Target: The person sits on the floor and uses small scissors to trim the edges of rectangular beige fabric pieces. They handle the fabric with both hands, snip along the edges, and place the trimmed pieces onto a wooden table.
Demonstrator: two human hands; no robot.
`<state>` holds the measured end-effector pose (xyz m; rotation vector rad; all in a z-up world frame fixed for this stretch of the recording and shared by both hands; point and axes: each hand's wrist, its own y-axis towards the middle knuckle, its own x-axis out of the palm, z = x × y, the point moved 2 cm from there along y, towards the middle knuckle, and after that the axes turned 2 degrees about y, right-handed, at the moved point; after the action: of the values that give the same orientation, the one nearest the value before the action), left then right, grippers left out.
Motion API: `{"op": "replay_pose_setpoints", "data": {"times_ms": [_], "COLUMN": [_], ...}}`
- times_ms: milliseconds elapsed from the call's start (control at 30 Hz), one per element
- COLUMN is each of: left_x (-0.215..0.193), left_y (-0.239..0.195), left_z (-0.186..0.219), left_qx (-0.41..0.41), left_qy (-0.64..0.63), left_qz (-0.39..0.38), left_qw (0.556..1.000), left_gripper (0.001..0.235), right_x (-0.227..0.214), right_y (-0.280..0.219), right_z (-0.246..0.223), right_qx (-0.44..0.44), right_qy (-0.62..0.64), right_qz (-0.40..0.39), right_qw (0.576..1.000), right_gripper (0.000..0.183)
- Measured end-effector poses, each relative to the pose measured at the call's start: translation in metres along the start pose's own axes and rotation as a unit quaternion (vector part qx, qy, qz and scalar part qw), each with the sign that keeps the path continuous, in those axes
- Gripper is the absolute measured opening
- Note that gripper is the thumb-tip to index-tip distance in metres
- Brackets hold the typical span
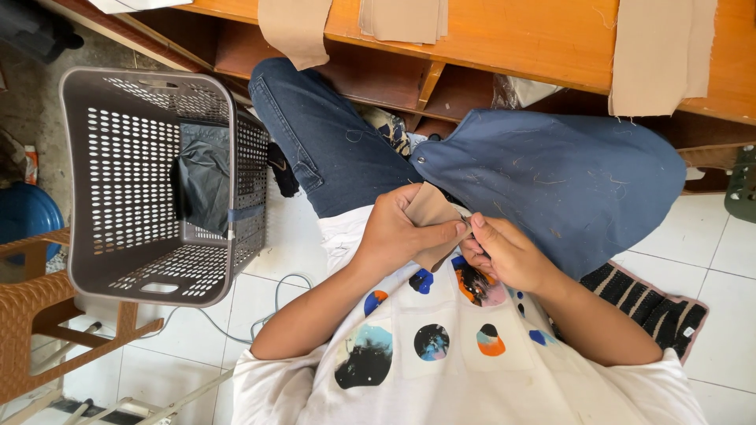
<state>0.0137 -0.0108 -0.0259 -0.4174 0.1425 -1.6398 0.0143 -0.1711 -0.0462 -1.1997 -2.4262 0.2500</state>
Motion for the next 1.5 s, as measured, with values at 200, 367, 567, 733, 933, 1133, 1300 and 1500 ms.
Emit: {"op": "replay_pose_setpoints", "data": {"times_ms": [200,367,567,733,933,1133,1300,1500], "left_x": [0.001,-0.001,0.004,0.002,0.012,0.002,-0.022,-0.015], "left_y": [0.000,0.001,-0.002,-0.001,0.002,0.031,0.074,0.148], "left_z": [0.000,-0.006,0.010,0.020,0.047,0.064,0.067,0.089], "left_qx": [0.003,0.002,-0.005,-0.005,0.025,0.069,-0.001,0.059], "left_qy": [0.003,0.002,-0.008,-0.018,-0.185,-0.252,-0.119,-0.107], "left_qz": [0.003,0.001,0.007,0.033,0.024,-0.020,-0.049,0.021], "left_qw": [1.000,1.000,1.000,0.999,0.982,0.965,0.992,0.992], "left_gripper": [0.022,0.023,0.022,0.019,0.033,0.053,0.044,0.035], "right_x": [-0.001,0.001,0.002,-0.006,-0.020,-0.030,-0.051,-0.101], "right_y": [0.000,0.000,-0.001,0.008,0.028,0.038,0.034,0.060], "right_z": [0.001,0.000,0.001,-0.010,-0.004,-0.007,-0.023,-0.102], "right_qx": [-0.009,-0.001,0.003,-0.042,-0.255,-0.287,-0.218,-0.243], "right_qy": [-0.006,-0.010,0.015,0.096,-0.009,0.031,-0.023,-0.135], "right_qz": [-0.002,0.010,0.035,0.101,0.117,0.093,0.237,0.269], "right_qw": [1.000,1.000,0.999,0.989,0.960,0.953,0.946,0.922], "right_gripper": [0.048,0.049,0.049,0.049,0.055,0.040,0.041,0.035]}}
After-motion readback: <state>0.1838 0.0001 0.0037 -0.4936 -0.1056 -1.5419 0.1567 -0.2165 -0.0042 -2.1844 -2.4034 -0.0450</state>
